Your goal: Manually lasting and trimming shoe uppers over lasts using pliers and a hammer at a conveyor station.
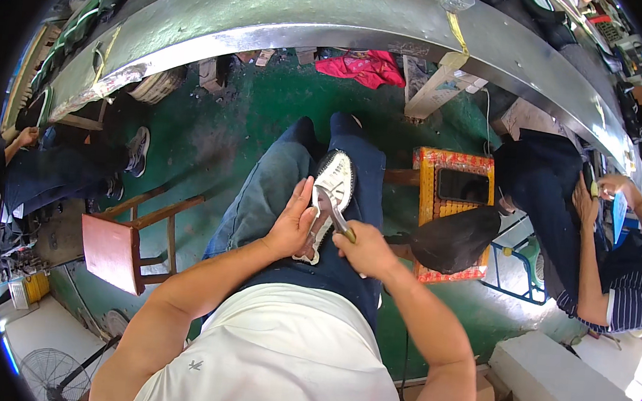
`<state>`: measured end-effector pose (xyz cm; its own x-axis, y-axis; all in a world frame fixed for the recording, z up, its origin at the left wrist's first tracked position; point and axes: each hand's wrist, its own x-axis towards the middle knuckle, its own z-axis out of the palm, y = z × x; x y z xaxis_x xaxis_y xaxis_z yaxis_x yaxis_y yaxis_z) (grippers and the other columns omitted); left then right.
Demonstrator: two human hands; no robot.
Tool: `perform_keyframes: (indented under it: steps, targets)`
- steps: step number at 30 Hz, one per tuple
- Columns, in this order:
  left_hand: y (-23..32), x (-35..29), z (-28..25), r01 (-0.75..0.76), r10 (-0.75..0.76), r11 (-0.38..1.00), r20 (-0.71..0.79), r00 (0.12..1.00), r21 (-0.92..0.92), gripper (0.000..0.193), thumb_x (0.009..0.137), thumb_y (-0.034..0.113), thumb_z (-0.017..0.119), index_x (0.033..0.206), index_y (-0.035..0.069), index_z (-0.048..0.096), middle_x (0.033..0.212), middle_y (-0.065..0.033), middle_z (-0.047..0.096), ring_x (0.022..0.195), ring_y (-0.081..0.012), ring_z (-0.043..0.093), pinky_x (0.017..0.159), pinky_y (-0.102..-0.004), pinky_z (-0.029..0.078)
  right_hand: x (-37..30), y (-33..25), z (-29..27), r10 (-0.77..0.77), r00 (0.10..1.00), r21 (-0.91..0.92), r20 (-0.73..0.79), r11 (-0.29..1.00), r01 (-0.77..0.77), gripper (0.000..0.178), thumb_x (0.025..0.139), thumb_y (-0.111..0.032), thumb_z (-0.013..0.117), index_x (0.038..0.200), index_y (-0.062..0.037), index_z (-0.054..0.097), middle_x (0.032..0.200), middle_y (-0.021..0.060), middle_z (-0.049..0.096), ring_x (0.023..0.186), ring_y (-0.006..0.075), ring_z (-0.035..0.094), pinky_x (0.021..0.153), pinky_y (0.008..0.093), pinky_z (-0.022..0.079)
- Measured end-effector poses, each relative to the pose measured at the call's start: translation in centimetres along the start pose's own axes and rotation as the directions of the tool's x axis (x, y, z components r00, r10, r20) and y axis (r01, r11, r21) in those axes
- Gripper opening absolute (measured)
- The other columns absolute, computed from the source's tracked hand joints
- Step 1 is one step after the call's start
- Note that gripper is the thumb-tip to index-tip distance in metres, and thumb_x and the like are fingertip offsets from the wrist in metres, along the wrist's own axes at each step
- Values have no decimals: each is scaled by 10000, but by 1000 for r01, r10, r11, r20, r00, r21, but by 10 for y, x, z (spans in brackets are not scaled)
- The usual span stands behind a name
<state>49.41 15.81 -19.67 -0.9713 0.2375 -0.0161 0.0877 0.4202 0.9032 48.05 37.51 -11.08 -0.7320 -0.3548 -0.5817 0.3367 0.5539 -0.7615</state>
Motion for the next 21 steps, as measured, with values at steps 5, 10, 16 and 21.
perform_keyframes:
  steps: [5, 10, 16, 21]
  targets:
    - [20, 10, -14, -20, -2, 989, 152, 988, 148, 607, 1055, 241, 413, 1624, 195, 207, 1596, -391, 123, 1201, -576, 534, 1019, -495, 496, -10, 17, 17, 136, 991, 286, -8, 950, -128, 208, 984, -217, 654, 1016, -12, 652, 765, 44, 671, 717, 128, 654, 599, 297, 499]
    - [44, 18, -22, 16, -105, 940, 243, 964, 342, 577, 1041, 294, 421, 1595, 327, 260, 1544, -414, 244, 1074, -547, 623, 921, -530, 545, -29, 4, -38, 241, 917, 403, 317, 841, -360, 261, 1005, -197, 618, 1156, 17, 609, 939, 62, 675, 830, 144, 695, 522, 263, 524]
    - [56, 24, -22, 75, -166, 934, 240, 957, 348, 591, 1012, 248, 458, 1580, 303, 301, 1457, -461, 342, 1049, -551, 631, 933, -539, 535, -14, -43, -50, 45, 998, -88, -36, 995, -48, 362, 1057, -318, 502, 983, 24, 590, 825, 170, 679, 762, 258, 682, 659, 391, 540]
    - [47, 21, -20, 18, -118, 940, 278, 953, 339, 608, 1000, 239, 474, 1581, 293, 303, 1487, -441, 318, 1016, -544, 645, 933, -533, 541, 23, -31, -59, -114, 993, -430, -25, 898, 92, 461, 1063, -381, 451, 941, 47, 572, 893, 328, 640, 910, 515, 614, 815, 556, 472]
